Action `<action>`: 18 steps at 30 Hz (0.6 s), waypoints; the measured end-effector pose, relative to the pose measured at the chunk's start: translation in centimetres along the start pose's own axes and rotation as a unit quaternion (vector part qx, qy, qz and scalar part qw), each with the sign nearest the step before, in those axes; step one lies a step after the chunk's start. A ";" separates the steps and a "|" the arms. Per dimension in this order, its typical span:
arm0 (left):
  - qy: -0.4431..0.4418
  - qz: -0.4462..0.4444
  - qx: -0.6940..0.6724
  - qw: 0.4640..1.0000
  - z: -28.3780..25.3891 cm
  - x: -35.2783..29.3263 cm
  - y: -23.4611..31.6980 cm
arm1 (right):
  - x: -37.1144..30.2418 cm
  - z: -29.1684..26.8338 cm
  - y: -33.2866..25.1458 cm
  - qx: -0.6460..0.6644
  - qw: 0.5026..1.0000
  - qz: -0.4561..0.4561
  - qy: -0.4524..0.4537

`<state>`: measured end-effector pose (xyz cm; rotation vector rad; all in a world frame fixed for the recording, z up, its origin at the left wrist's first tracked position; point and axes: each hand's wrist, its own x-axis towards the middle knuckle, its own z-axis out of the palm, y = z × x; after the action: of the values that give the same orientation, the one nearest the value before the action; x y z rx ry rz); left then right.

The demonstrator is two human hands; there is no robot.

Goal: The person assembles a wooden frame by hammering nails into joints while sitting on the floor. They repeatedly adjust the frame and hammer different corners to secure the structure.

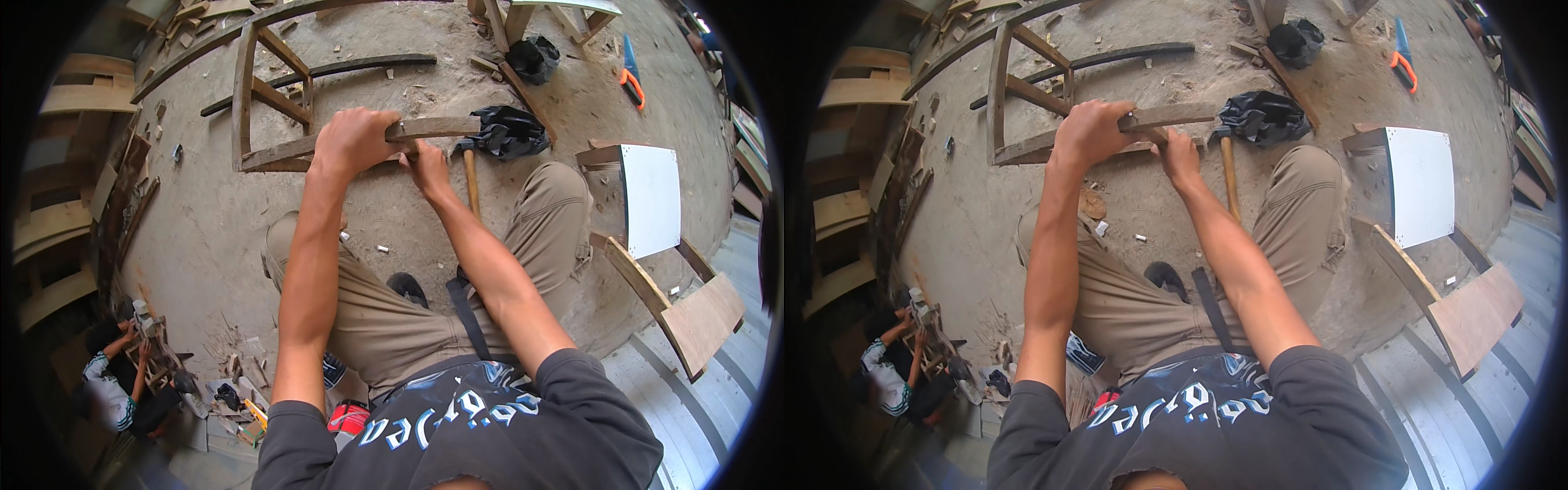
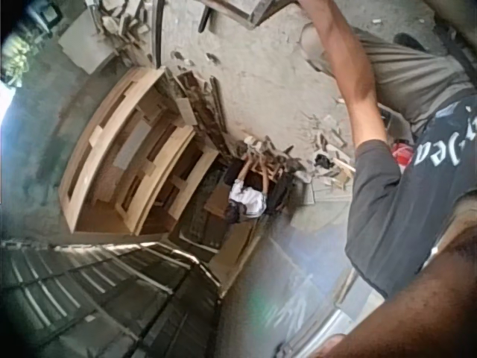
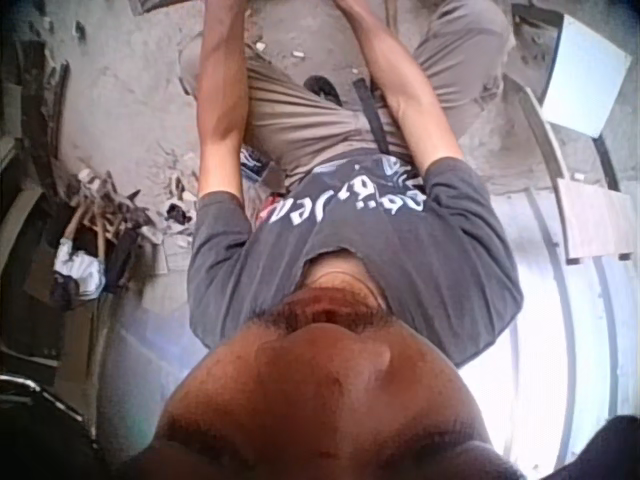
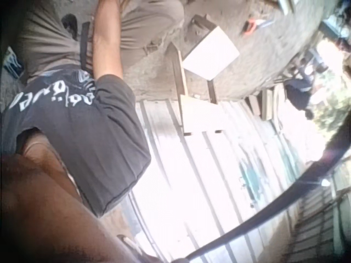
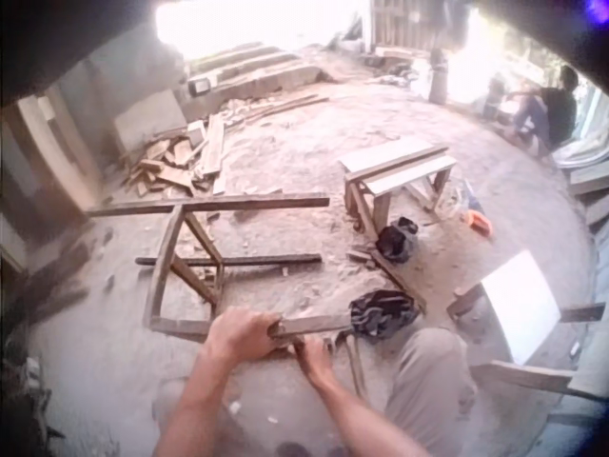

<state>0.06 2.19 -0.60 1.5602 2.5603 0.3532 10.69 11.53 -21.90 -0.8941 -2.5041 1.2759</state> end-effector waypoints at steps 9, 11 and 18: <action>-0.011 -0.011 -0.017 1.000 -0.1 -0.1 0.1 | 0.3 -0.1 0.3 0.000 1.000 0.010 0.007; -0.022 -0.010 -0.010 1.000 -0.1 0.2 0.2 | 0.7 -0.3 0.8 -0.002 1.000 0.005 -0.022; -0.009 0.002 -0.012 1.000 1.3 0.3 -0.8 | 4.8 -4.9 2.2 -0.036 0.965 -0.159 -0.206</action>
<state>-0.49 2.28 -2.02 1.5545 2.5295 0.3663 9.84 18.68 -21.16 -0.2292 -2.8668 1.3798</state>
